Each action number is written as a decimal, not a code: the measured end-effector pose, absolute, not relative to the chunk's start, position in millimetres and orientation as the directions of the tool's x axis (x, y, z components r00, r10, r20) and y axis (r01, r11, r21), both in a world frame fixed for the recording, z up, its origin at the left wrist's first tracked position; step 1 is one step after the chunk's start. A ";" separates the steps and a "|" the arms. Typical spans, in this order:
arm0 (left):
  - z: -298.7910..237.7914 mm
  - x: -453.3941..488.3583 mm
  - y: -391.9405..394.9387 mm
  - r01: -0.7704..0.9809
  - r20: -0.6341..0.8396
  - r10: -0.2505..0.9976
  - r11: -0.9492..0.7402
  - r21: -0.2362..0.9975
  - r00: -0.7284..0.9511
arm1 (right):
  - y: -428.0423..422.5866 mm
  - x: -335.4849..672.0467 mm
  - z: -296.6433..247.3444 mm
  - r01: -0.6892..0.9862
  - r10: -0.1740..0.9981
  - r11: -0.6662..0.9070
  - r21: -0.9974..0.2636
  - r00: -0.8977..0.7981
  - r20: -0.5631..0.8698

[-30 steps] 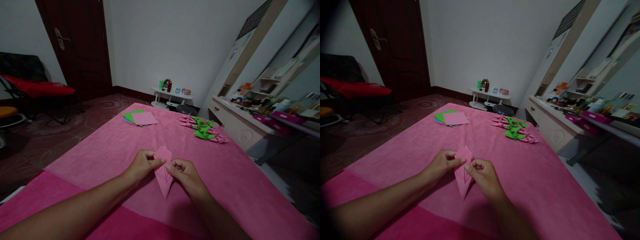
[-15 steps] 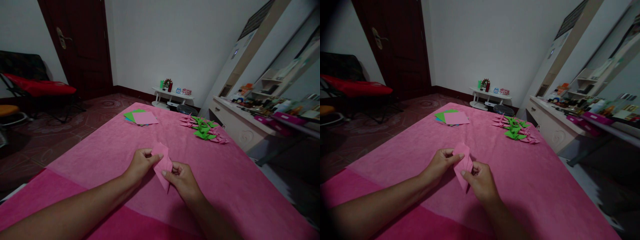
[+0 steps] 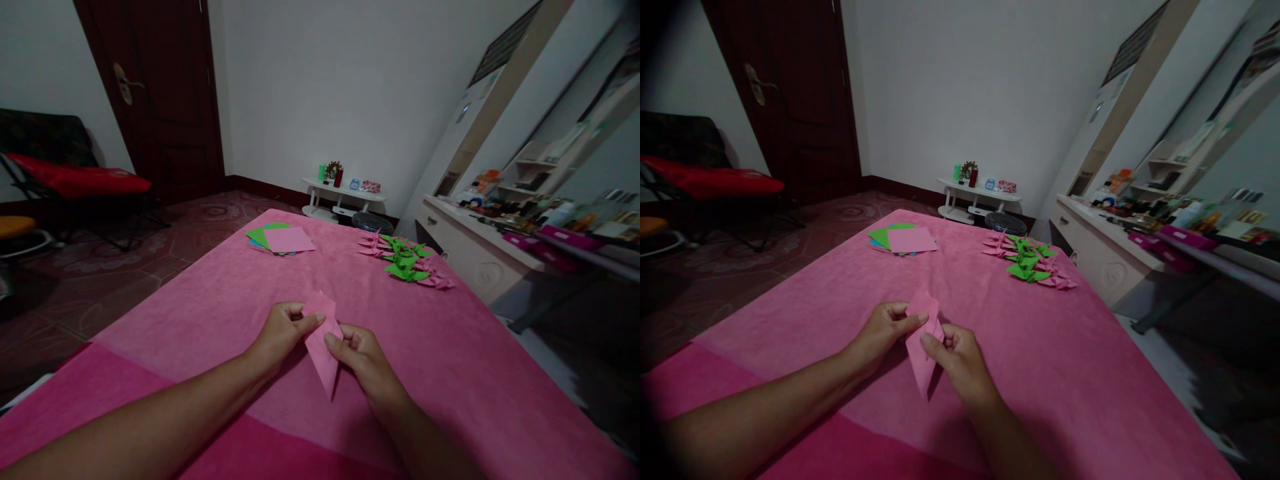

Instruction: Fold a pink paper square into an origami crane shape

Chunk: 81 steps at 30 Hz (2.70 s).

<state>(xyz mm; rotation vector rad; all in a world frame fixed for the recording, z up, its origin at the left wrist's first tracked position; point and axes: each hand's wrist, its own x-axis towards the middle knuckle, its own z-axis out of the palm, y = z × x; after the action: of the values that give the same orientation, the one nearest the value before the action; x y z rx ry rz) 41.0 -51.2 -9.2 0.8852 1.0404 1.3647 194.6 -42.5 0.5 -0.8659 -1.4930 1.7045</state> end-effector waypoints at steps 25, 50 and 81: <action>-24.0 40.8 -40.0 -0.207 -0.010 0.997 -0.007 0.978 -0.080 | -36.2 192.2 -10.5 -0.037 0.861 -0.066 -0.997 -0.507 -0.038; -22.1 37.6 -34.3 -0.010 0.080 0.996 -0.081 0.997 -0.047 | -38.0 190.3 -11.5 0.043 0.866 -0.064 -0.997 -0.495 -0.077; -0.3 31.8 -44.4 0.418 0.470 0.882 -0.441 0.794 0.037 | -21.6 206.1 -13.9 0.230 0.957 0.056 -0.972 -0.291 -0.014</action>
<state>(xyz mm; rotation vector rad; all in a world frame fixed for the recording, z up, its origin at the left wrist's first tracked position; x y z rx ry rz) 31.8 -44.4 -0.3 1.8777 1.3094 1.3886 206.1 -21.6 -13.9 -1.2136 -1.6186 1.2864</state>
